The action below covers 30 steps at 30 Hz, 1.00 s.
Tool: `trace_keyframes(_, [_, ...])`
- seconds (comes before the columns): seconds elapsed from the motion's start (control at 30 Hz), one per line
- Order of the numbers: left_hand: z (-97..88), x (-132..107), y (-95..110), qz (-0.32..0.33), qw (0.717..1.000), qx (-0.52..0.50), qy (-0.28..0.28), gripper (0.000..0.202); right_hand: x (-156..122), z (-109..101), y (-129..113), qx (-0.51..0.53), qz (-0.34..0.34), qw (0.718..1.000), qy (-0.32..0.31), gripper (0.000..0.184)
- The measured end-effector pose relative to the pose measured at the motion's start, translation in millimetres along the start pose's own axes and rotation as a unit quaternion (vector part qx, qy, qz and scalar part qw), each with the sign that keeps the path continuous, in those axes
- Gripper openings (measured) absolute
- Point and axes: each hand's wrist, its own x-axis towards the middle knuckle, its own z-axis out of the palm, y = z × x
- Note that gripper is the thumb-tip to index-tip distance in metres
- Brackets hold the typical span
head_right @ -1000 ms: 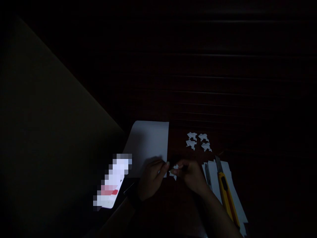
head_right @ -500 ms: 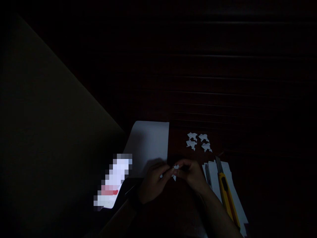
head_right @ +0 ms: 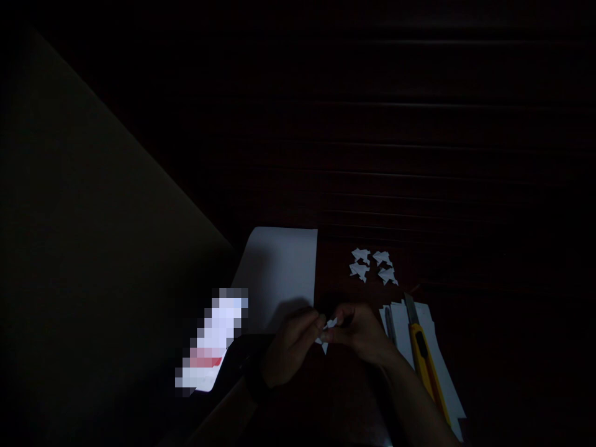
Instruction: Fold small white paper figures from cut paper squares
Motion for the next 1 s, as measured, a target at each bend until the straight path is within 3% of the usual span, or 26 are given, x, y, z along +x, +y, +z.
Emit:
trace_keyframes(0.2, [2.4, -2.9, -4.0, 0.011, 0.999, 0.046, -0.002, 0.026, -0.6, 1.6, 1.2, 0.003, -0.003, 1.0, -0.006, 0.03])
trace_keyframes(0.3, [4.1, -4.4, -8.4, 0.012, 0.995, 0.094, 0.018, 0.02, -2.1, 4.5, -3.3, -0.068, -0.025, 0.997, 0.008, 0.026])
trace_keyframes(0.4, [5.1, -6.1, -11.1, 0.002, 0.994, 0.106, 0.024, 0.018, -7.0, 7.2, -11.7, -0.133, -0.05, 0.99, -0.02, 0.023])
trace_keyframes(0.53, [4.9, -8.4, -9.0, -0.013, 0.999, 0.04, 0.008, 0.022, -15.0, 9.2, -17.0, -0.14, -0.063, 0.987, -0.057, 0.02])
trace_keyframes(0.8, [3.5, -9.3, 0.4, -0.032, 0.997, -0.066, 0.003, 0.023, -16.6, 19.1, -10.9, -0.064, -0.051, 0.996, -0.041, 0.021])
trace_keyframes(0.93, [-2.2, -6.6, 0.3, -0.06, 0.989, -0.133, 0.01, 0.029, -17.3, 23.0, -10.7, -0.057, -0.062, 0.996, 0.015, 0.022])
trace_keyframes(1.0, [-6.6, -5.1, -2.5, -0.082, 0.981, -0.168, 0.044, 0.036, -16.5, 21.3, -9.5, -0.075, -0.065, 0.994, 0.039, 0.021])
